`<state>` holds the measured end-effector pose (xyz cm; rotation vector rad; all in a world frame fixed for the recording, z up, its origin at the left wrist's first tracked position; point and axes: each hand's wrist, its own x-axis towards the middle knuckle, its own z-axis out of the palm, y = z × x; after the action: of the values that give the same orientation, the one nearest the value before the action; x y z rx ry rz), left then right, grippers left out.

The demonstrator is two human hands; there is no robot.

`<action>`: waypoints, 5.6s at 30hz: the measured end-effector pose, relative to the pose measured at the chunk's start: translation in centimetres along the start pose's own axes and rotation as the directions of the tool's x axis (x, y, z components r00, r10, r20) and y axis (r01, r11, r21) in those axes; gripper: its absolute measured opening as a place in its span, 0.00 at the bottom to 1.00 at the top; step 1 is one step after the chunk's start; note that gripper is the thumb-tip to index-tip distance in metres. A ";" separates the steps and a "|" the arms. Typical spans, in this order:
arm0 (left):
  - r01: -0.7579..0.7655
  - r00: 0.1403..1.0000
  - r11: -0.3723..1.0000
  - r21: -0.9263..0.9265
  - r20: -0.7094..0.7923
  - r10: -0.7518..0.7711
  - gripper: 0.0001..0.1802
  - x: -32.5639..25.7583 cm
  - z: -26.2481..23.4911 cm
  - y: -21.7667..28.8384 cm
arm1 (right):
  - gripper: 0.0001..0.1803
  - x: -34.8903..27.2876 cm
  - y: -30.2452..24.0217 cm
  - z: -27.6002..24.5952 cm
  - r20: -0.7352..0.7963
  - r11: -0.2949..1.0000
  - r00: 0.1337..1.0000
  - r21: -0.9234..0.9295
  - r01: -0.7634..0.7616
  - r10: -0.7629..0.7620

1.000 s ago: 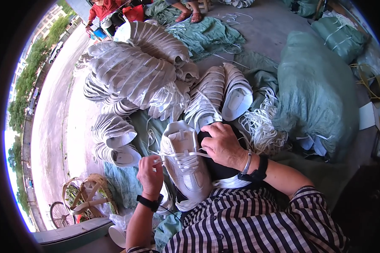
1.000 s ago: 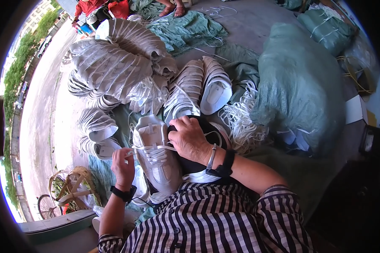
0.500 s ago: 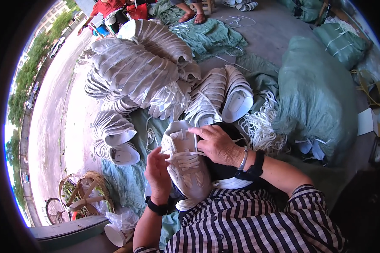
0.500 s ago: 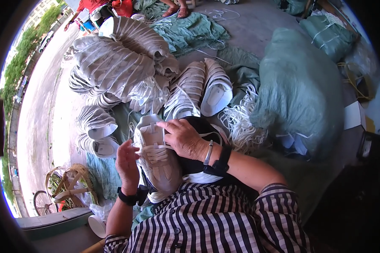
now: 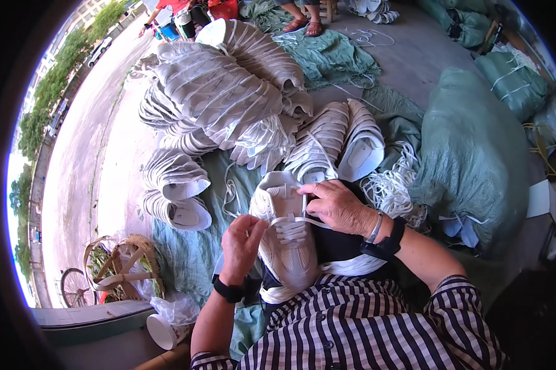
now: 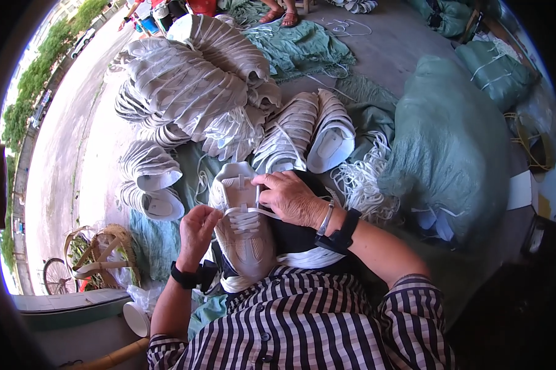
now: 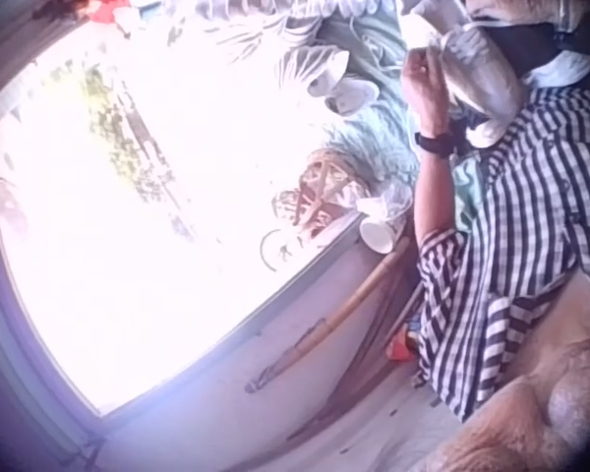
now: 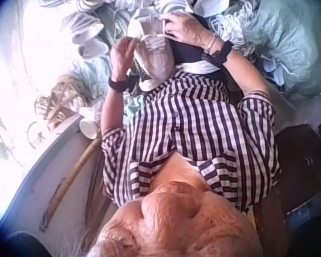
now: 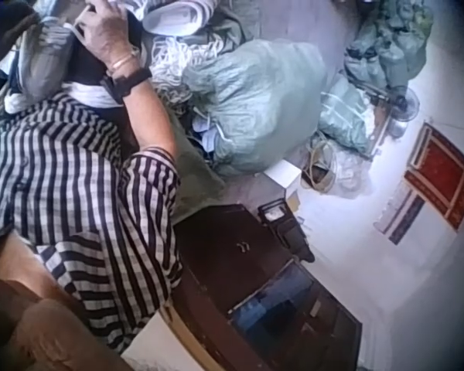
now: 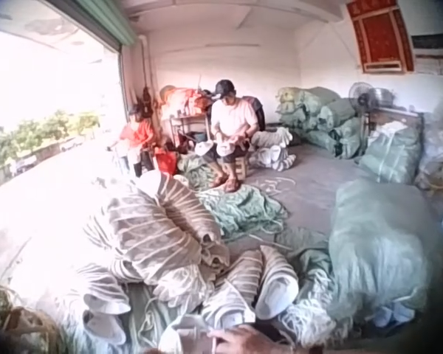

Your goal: The person is lacing a pair of white sneakers in a workshop.

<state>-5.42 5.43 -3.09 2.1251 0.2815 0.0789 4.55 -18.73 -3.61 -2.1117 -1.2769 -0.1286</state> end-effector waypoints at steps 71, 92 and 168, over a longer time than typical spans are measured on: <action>-0.461 0.855 0.820 0.340 0.417 0.308 0.05 3.5 3.2 5.9 | 0.09 4.4 -3.8 -23.0 -0.254 -0.146 0.922 0.941 0.306 0.293; -0.611 0.763 0.774 0.168 0.384 0.519 0.13 4.4 -4.1 2.2 | 0.07 6.9 -3.7 1.0 0.243 0.945 0.952 0.221 -0.241 0.186; -0.242 0.763 0.249 -0.938 -0.343 -0.548 0.12 0.8 -22.2 -16.1 | 0.06 -9.5 8.8 -8.1 -0.061 0.598 0.703 0.581 -0.552 0.708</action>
<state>-11.05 32.30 -4.64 0.6666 0.6621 0.6928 8.79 -33.31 -5.37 -1.8336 -0.2513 0.2090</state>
